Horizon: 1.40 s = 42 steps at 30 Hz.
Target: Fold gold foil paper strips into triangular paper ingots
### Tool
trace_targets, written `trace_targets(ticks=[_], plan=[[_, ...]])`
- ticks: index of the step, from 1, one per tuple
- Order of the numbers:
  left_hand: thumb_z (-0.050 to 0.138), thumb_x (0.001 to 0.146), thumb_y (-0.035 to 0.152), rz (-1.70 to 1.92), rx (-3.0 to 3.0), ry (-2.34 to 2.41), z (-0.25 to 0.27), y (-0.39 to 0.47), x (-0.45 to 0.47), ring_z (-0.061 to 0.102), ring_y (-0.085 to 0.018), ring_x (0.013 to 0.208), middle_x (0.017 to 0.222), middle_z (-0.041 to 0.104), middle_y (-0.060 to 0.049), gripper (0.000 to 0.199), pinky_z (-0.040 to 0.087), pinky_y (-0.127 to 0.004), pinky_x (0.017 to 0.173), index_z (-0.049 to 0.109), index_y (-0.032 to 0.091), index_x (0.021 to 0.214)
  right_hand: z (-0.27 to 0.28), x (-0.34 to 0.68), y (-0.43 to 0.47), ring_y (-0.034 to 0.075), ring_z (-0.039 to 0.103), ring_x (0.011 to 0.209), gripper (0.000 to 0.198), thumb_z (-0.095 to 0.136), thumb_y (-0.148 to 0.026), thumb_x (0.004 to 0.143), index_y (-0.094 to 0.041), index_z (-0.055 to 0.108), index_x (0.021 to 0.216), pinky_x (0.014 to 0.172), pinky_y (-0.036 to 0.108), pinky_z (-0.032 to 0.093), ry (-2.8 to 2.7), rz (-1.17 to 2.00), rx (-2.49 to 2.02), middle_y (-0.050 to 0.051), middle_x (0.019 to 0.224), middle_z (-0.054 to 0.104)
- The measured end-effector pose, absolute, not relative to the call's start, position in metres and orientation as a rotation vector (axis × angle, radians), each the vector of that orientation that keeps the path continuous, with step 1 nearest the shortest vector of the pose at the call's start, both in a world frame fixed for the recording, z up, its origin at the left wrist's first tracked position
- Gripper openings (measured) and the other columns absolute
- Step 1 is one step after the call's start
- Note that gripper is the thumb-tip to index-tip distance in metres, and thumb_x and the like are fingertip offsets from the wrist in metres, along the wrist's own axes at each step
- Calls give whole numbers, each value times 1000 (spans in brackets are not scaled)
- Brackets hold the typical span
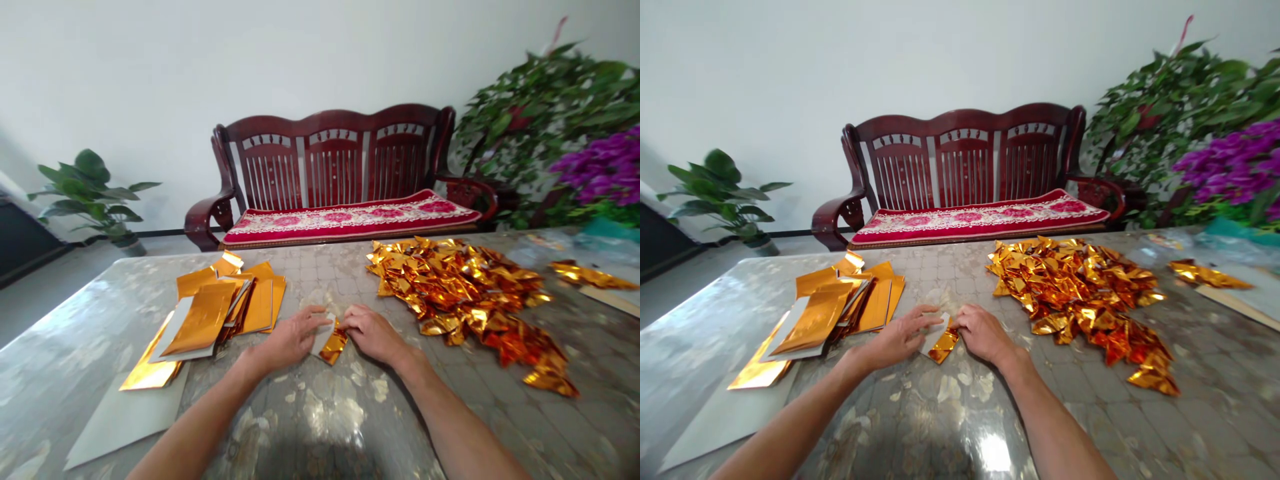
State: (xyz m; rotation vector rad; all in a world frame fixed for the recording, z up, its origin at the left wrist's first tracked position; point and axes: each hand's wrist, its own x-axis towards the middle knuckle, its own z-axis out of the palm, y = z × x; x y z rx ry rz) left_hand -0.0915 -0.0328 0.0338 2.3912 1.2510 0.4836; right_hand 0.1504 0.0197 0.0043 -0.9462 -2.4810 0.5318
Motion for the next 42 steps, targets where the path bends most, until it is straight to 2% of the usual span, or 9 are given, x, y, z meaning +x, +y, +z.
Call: trace_targets(ticks=[6,10,17,23,25,30,34,38,42], plan=[[70,81,27,509,2435,1289,33,-60,-91,55,-22,119,131,57,-3,34,43,-37,104,68,30,115,6,150,19,15,64,90,26,55,-16,91,-26,78,97,82,24,47,-2461,608,-1023,2,94,69],[66,89,31,556,2417,1434,20,-60,-77,58,-19,111,122,62,-2,14,45,-34,98,75,29,99,7,151,18,15,63,90,26,54,-16,91,-26,78,98,83,25,47,-2464,617,-1061,3,95,68],[63,91,31,557,2279,1731,19,-44,-74,60,-20,102,107,68,-3,15,45,-36,95,74,22,85,15,145,9,16,61,87,20,58,-19,90,-26,77,90,76,25,42,-2551,477,-1108,2,88,66],[71,84,31,702,2286,1980,13,-47,-68,53,-24,110,116,60,-6,16,44,-39,97,69,21,97,21,139,4,20,52,94,8,67,-24,87,-21,72,81,83,32,38,-2591,201,-1045,4,87,64],[65,90,30,693,2382,1954,9,-52,-65,54,-22,104,111,61,-5,9,45,-36,94,68,22,93,18,139,6,20,51,94,7,67,-23,87,-21,71,81,83,32,38,-2576,229,-1031,3,86,64],[46,100,25,423,2565,1808,4,-66,-58,56,-19,87,90,62,-3,21,47,-32,80,63,22,89,11,141,9,19,51,91,7,66,-22,88,-21,68,82,83,31,39,-2552,293,-999,2,88,64],[45,100,20,340,2616,1765,4,-77,-49,56,-22,98,102,62,-5,16,47,-35,87,59,22,107,10,140,9,19,53,91,8,65,-23,89,-22,68,81,82,31,39,-2539,301,-1033,2,88,64],[51,96,24,304,2649,1703,13,-84,-42,54,-24,105,115,59,-6,33,47,-39,93,50,25,129,11,138,9,19,54,91,8,64,-22,89,-22,68,82,82,31,40,-2520,321,-1084,3,88,65],[56,94,30,252,2663,1688,22,-85,-39,52,-25,105,115,58,-6,34,47,-41,92,51,27,128,9,136,9,19,56,91,8,63,-20,87,-22,68,80,80,29,40,-2469,413,-1125,2,88,66]])
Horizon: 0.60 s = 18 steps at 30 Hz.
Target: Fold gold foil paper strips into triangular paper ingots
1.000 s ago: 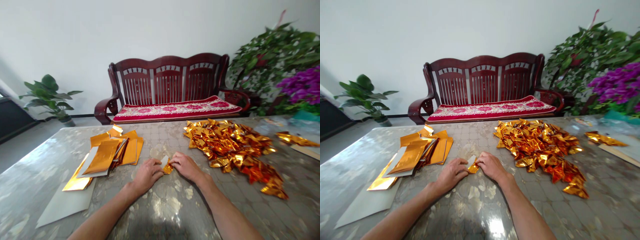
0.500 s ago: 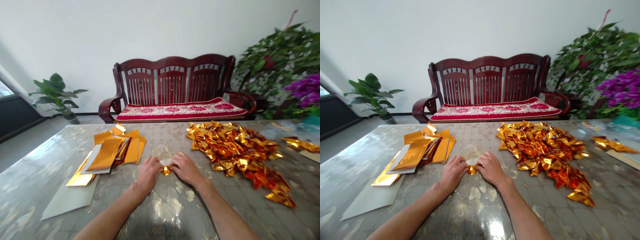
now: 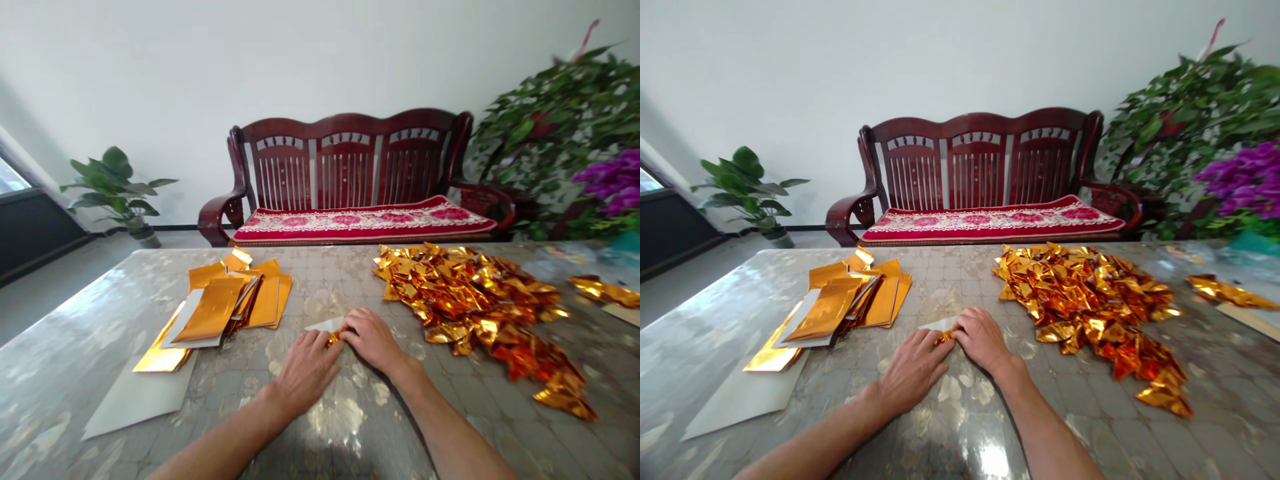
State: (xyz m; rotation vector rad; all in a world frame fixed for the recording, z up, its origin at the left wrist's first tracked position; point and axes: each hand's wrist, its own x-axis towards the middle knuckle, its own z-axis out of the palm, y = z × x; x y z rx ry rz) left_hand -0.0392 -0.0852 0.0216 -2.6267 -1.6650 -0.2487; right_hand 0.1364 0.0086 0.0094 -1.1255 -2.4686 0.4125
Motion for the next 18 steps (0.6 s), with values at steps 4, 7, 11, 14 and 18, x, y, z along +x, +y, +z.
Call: trace_targets(ticks=[4,7,11,14,18], plan=[[55,94,28,-247,-2624,-1696,22,-86,-39,52,-25,107,116,58,-5,30,47,-41,92,54,27,124,3,137,14,18,60,91,9,60,-19,85,-23,68,85,79,28,42,-2302,621,-1185,2,91,69],[53,95,27,-265,-2631,-1715,20,-86,-41,51,-24,109,117,58,-5,28,46,-41,94,56,29,122,-2,141,22,18,63,89,14,56,-19,84,-21,68,90,81,29,45,-2117,743,-1248,2,92,71],[50,97,27,-296,-2643,-1710,19,-86,-44,52,-23,109,118,58,-4,26,47,-41,95,57,30,121,-4,145,28,19,63,88,14,58,-23,83,-22,69,92,79,30,46,-2105,750,-1288,3,92,72],[49,97,27,-301,-2641,-1708,19,-85,-44,52,-24,109,118,59,-4,24,47,-42,95,57,30,120,1,141,25,19,61,88,10,64,-29,81,-23,69,88,77,29,43,-2195,642,-1303,2,90,71],[52,94,24,-307,-2654,-1700,20,-85,-43,51,-24,111,128,56,-4,28,47,-41,97,56,28,122,7,131,20,18,56,84,8,67,-30,80,-23,67,82,73,28,38,-2281,480,-1354,1,84,68]])
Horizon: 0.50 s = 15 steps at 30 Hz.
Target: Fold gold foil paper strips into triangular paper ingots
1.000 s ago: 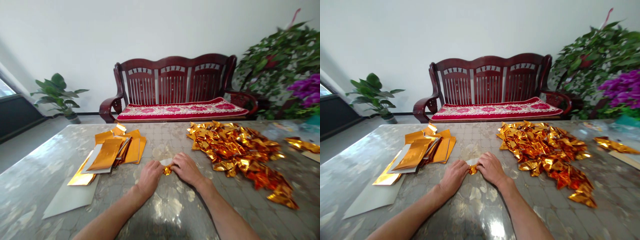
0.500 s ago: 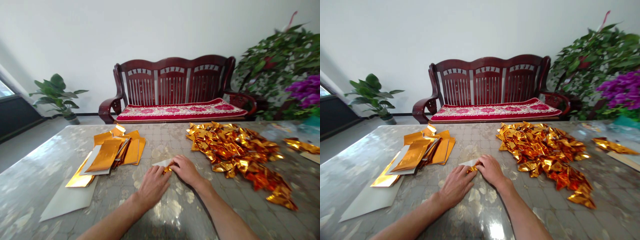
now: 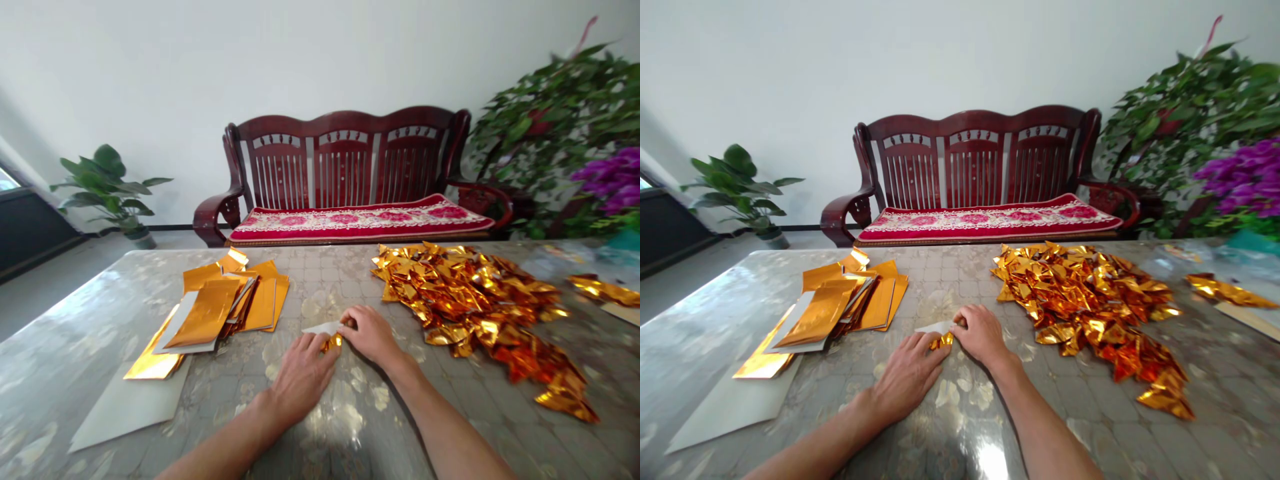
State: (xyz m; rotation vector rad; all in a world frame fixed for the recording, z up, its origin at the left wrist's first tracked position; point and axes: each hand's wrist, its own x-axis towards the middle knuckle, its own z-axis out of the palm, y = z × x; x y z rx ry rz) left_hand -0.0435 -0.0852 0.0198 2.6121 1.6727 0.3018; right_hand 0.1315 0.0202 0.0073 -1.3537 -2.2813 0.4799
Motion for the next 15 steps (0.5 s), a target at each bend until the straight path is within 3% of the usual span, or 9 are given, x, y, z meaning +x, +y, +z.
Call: trace_targets(ticks=[4,15], plan=[[53,93,23,273,2657,1621,21,-86,-44,51,-24,114,141,50,-5,33,46,-41,100,53,25,127,8,127,19,18,54,81,4,67,-26,79,-23,64,79,71,28,35,-2310,413,-1396,1,83,67],[52,96,32,241,2729,1573,17,-86,-47,50,-27,117,140,56,-5,37,44,-43,98,52,23,132,9,124,17,18,53,83,8,60,-18,81,-23,63,85,73,30,32,-2306,397,-1464,1,86,68]])
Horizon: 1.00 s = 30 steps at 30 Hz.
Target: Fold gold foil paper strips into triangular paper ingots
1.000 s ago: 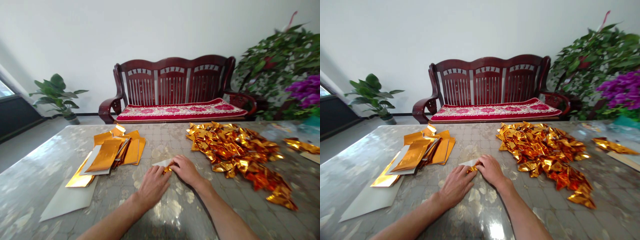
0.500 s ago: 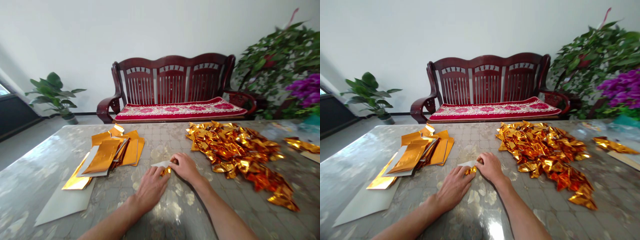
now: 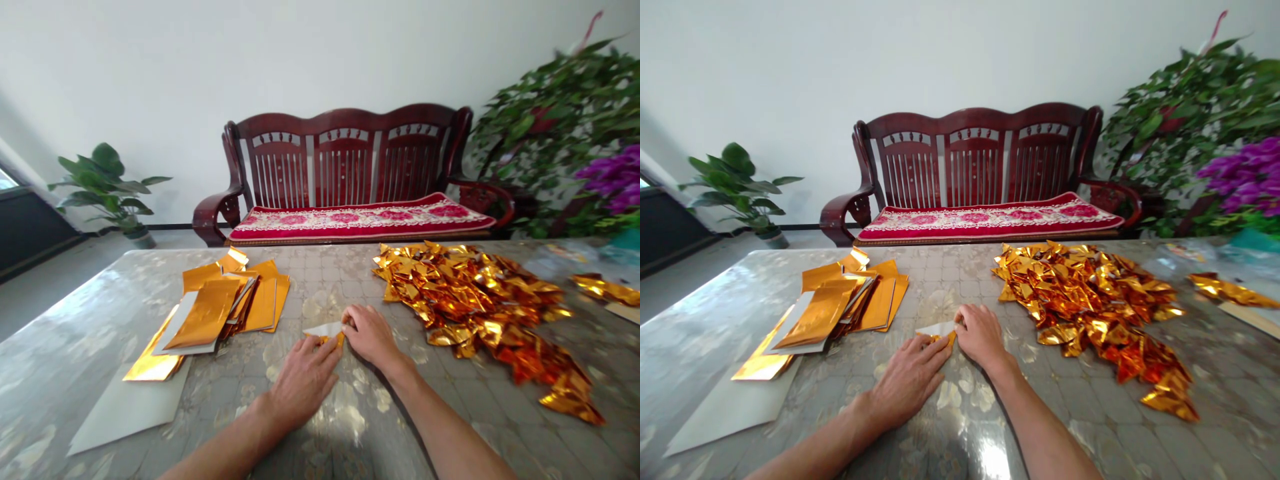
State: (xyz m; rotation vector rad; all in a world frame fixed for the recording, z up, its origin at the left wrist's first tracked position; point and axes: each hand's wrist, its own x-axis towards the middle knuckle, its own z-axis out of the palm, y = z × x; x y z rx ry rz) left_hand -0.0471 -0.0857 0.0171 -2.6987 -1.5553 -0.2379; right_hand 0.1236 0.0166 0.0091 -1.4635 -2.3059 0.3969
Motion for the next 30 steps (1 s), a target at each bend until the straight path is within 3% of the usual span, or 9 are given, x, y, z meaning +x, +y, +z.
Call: trace_targets(ticks=[9,16,21,25,30], plan=[[52,96,28,-311,-2742,-1520,19,-86,-49,52,-26,114,139,58,-4,34,44,-42,98,55,22,130,-7,143,40,19,62,96,24,47,-18,87,-21,67,101,86,30,44,-2037,812,-1291,4,102,69],[50,97,24,-409,-2794,-1472,18,-82,-52,54,-24,114,137,60,-4,33,44,-43,99,55,22,130,2,138,29,22,55,108,28,62,-22,86,-23,69,113,95,34,41,-2335,568,-1164,5,112,65],[45,99,20,-606,-2874,-1490,7,-74,-59,60,-21,112,123,68,-3,30,45,-37,98,60,25,125,8,133,23,22,52,108,19,69,-25,82,-24,68,101,93,33,39,-2444,455,-1184,4,109,62],[43,98,16,-901,-2784,-1799,-1,-65,-65,63,-16,105,118,67,-3,29,48,-27,91,64,26,116,13,130,22,21,50,104,13,69,-21,80,-23,65,92,89,31,38,-2484,427,-1196,3,105,61],[56,90,17,-899,-2486,-2160,3,-55,-67,60,-20,103,105,65,-5,23,46,-29,92,65,21,110,18,128,21,20,51,98,10,67,-19,78,-21,62,86,82,30,35,-2523,399,-1207,3,100,62]])
